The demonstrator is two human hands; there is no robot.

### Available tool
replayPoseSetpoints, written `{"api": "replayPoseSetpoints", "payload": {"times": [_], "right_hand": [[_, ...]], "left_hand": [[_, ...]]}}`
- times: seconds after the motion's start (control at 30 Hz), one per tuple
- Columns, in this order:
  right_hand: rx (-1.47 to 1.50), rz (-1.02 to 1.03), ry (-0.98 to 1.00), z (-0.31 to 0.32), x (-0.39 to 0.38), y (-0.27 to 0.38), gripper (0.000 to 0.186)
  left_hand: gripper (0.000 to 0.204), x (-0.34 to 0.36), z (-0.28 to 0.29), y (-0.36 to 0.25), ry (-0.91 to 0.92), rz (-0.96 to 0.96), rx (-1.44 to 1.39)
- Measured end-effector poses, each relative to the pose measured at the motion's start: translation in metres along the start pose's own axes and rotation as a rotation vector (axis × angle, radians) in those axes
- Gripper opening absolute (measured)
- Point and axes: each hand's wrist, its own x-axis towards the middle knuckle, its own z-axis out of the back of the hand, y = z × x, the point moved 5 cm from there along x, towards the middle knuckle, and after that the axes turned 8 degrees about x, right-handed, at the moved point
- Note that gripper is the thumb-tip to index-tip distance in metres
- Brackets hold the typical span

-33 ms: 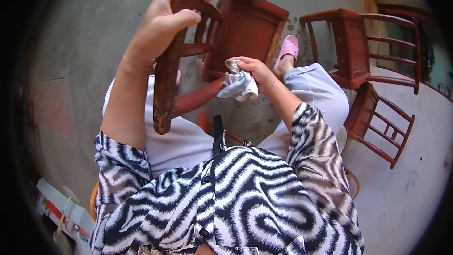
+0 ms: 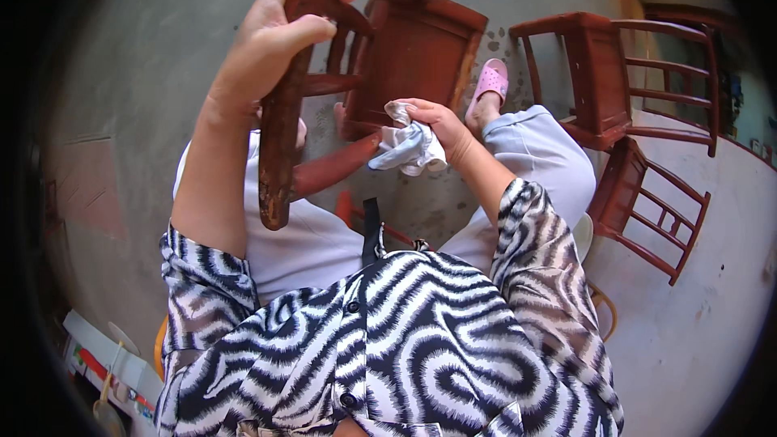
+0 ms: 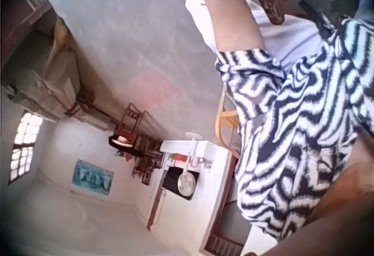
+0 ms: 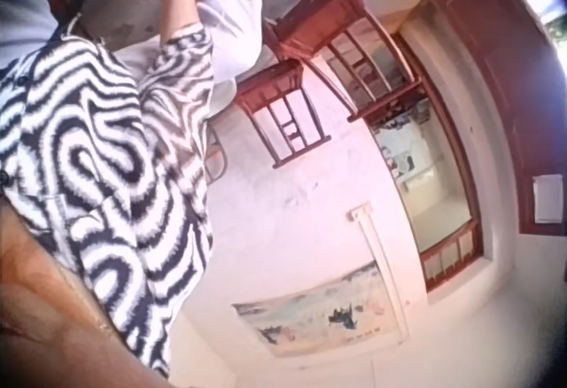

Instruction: Wring out a cloth in a bucket of water and use it to wipe down a small wooden chair.

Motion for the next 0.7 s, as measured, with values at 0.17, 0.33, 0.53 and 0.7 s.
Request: {"api": "replayPoseSetpoints", "payload": {"times": [0.17, 0.33, 0.53, 0.7], "right_hand": [[0.171, 0.016, 0.133, -0.006, -0.015, 0.0, 0.02], [0.211, 0.002, 0.092, 0.013, -0.019, -0.002, 0.022], [0.114, 0.277, -0.006, 0.025, -0.02, 0.027, 0.033], [0.207, 0.393, -0.36, 0.068, -0.025, 0.001, 0.028]], "left_hand": [[0.035, 0.01, 0.01, 0.01, -0.061, 0.016, 0.053], [0.03, 0.014, 0.017, 0.023, -0.077, 0.146, -0.044], [0.03, 0.013, 0.02, 0.024, -0.169, 0.1, 0.015], [0.028, 0.014, 0.011, 0.022, -0.244, 0.13, -0.087]]}}
